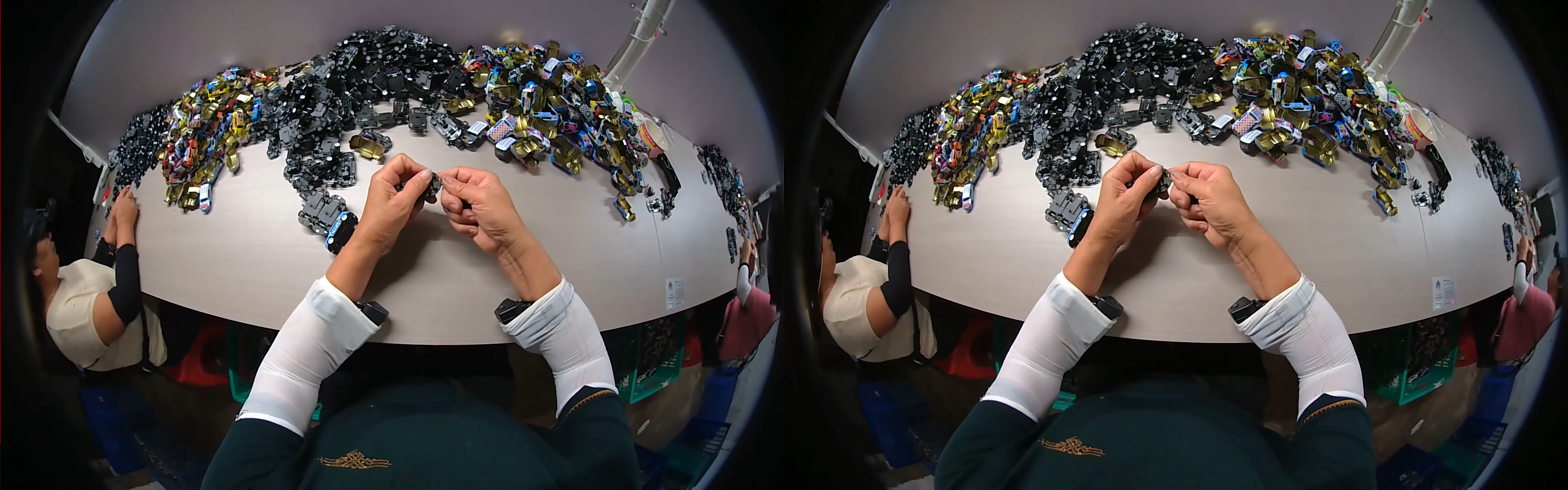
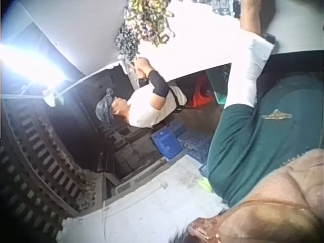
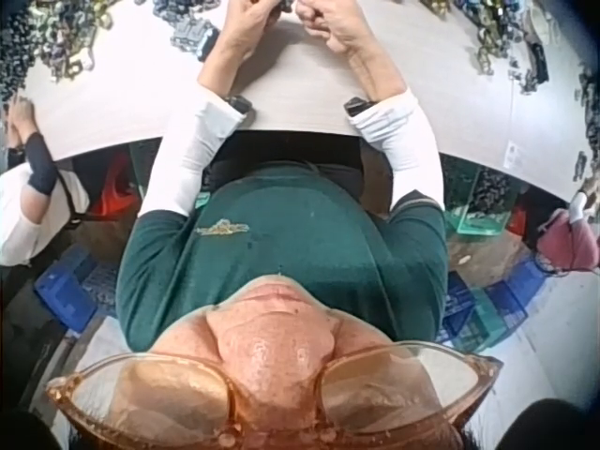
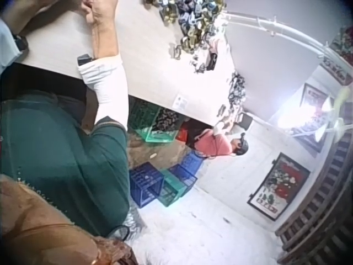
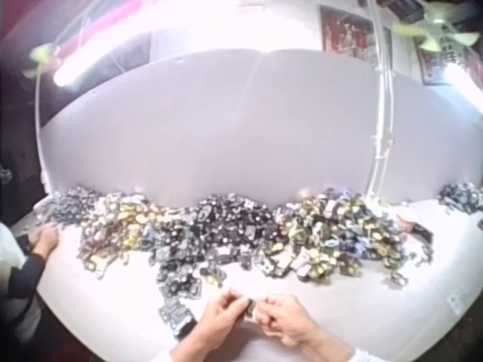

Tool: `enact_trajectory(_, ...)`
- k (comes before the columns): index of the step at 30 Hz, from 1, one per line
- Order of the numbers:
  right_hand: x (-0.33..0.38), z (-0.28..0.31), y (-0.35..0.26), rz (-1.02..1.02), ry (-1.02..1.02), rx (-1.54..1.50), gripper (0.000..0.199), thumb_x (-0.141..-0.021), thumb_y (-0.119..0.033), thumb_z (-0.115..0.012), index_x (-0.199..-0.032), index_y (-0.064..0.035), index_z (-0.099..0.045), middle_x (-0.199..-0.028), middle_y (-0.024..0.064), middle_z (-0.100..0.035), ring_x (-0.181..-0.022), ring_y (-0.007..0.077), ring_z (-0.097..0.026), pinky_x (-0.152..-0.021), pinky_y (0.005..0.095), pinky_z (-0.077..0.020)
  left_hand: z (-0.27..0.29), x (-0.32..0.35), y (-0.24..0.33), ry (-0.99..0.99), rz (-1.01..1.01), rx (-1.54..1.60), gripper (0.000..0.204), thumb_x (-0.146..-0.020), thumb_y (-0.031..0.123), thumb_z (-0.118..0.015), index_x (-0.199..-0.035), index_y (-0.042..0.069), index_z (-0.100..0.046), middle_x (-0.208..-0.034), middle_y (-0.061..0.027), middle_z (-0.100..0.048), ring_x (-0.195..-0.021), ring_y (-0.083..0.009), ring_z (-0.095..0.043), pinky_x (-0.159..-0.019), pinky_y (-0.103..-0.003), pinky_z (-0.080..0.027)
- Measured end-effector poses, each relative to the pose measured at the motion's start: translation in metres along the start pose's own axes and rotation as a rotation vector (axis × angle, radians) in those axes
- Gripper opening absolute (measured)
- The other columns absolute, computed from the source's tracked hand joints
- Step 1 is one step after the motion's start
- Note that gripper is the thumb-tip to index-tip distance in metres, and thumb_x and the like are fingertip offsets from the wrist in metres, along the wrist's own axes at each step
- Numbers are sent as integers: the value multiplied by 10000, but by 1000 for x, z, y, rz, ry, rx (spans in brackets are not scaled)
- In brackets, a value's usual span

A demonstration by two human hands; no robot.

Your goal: Assembling small toy car components at a production table.

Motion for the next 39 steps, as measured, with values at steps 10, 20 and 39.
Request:
enact_trajectory(10, -1, -1, 6, 31, 109, 128, 140, -936, -123, -535, -836, -27, -548, -569, -10, -489, -398, 19, -323, -332, 188, -225, 0, 0, -6, 0, -140, -148, 129, -925, 139, -582, -837, 55, -540, -654, 31, -542, -477, 0, -396, -402, -164, -275)
enact_trajectory(20, -17, 15, 17, 192, 173, 793, 100, -871, -53, -558, -824, 29, -592, -599, 7, -549, -518, 61, -472, -464, 230, -363, 8, -8, -20, -2, -220, -401, 64, -856, 59, -613, -847, -1, -592, -728, -22, -618, -631, -62, -544, -577, -206, -445)
enact_trajectory(39, -6, 17, -3, 47, 158, 178, 156, -933, -146, -510, -1002, -27, -582, -586, -19, -511, -381, 21, -313, -328, 193, -237, 3, -3, -8, -135, 24, -47, 342, -1012, 291, -401, -1299, 138, -507, -727, 24, -532, -583, -24, -458, -464, -172, -408)
Point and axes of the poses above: each hand's wrist, its own x-axis away from the middle knuckle, its own z-axis out of the back of the hand, y = z × x, the point moved 4 cm from there along -x, towards the middle knuckle
